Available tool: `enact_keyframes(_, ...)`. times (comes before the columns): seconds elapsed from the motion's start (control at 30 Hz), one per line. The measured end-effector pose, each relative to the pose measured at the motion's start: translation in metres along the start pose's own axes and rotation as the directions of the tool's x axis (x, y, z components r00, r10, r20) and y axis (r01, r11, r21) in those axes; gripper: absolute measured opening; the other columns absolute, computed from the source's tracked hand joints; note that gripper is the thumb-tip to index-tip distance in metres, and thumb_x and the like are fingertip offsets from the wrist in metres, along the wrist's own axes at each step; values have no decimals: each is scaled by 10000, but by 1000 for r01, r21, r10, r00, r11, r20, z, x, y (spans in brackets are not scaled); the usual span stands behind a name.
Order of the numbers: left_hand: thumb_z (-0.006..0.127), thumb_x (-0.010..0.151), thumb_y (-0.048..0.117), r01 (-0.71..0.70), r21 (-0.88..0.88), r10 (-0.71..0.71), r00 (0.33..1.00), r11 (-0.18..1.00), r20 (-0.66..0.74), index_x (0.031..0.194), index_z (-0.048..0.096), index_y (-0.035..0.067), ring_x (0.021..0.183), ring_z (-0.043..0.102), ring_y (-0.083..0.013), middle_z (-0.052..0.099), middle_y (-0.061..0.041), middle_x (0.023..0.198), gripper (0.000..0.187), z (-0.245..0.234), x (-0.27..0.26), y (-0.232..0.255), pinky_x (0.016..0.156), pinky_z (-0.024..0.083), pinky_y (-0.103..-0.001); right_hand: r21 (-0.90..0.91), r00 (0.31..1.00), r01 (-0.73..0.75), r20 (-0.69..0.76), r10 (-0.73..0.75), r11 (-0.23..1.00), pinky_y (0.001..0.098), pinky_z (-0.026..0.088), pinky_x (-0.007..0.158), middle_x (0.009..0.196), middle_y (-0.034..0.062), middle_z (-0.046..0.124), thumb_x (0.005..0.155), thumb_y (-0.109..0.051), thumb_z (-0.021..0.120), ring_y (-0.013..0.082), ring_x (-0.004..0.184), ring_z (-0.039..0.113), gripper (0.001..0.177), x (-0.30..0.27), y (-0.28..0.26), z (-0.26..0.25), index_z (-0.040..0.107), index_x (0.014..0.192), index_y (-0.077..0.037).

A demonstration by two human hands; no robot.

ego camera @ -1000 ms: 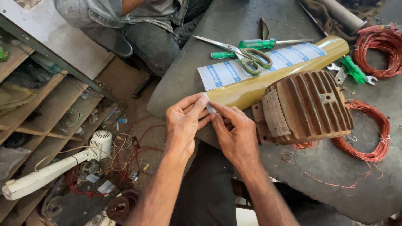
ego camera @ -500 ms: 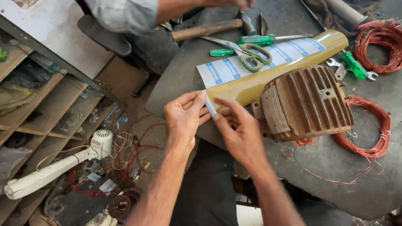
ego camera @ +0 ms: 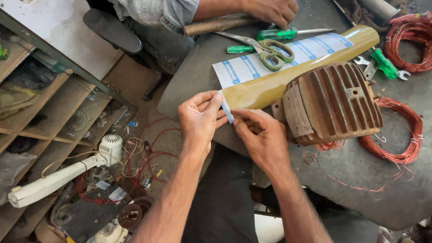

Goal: The person cuts strips of insulating tape with scissors and inserts them into the slots of a motor stator. They peel the backing from the tape and carefully place it between copper windings, then rotate the stator to access additional slots.

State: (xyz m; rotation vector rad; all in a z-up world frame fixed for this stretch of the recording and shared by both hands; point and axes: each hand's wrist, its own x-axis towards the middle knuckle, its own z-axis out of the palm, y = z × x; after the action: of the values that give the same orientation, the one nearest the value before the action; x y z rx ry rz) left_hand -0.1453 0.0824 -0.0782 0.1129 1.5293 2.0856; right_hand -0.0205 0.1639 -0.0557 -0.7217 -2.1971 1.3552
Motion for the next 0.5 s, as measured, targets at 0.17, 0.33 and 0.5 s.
enact_keyframes(0.17,700,927,159,17,22,-17,1000,1000,-15,1135,684,-83,781,760,-234,773,-189,976,320,-1,1,-1,691,677,-367,7,999,22,44,-22,1000,243,538,639,911,39,735,935,-103,708,90,720,669,219,5,1,-2,780,1141,-88)
enact_keyframes(0.33,700,925,146,27,-25,-27,1000,999,0,1126,678,-96,791,760,-245,765,-192,991,316,-1,2,1,698,683,-384,5,994,-25,104,25,1000,242,537,619,868,24,704,942,-107,692,83,688,653,238,8,5,-5,782,1163,-118)
enact_keyframes(0.5,694,925,141,31,-5,-31,1000,1000,-7,1125,674,-96,807,774,-248,767,-199,998,311,0,0,4,714,689,-385,32,994,-15,107,11,999,239,545,636,884,19,693,941,-91,683,84,703,647,257,7,7,-5,781,1177,-118)
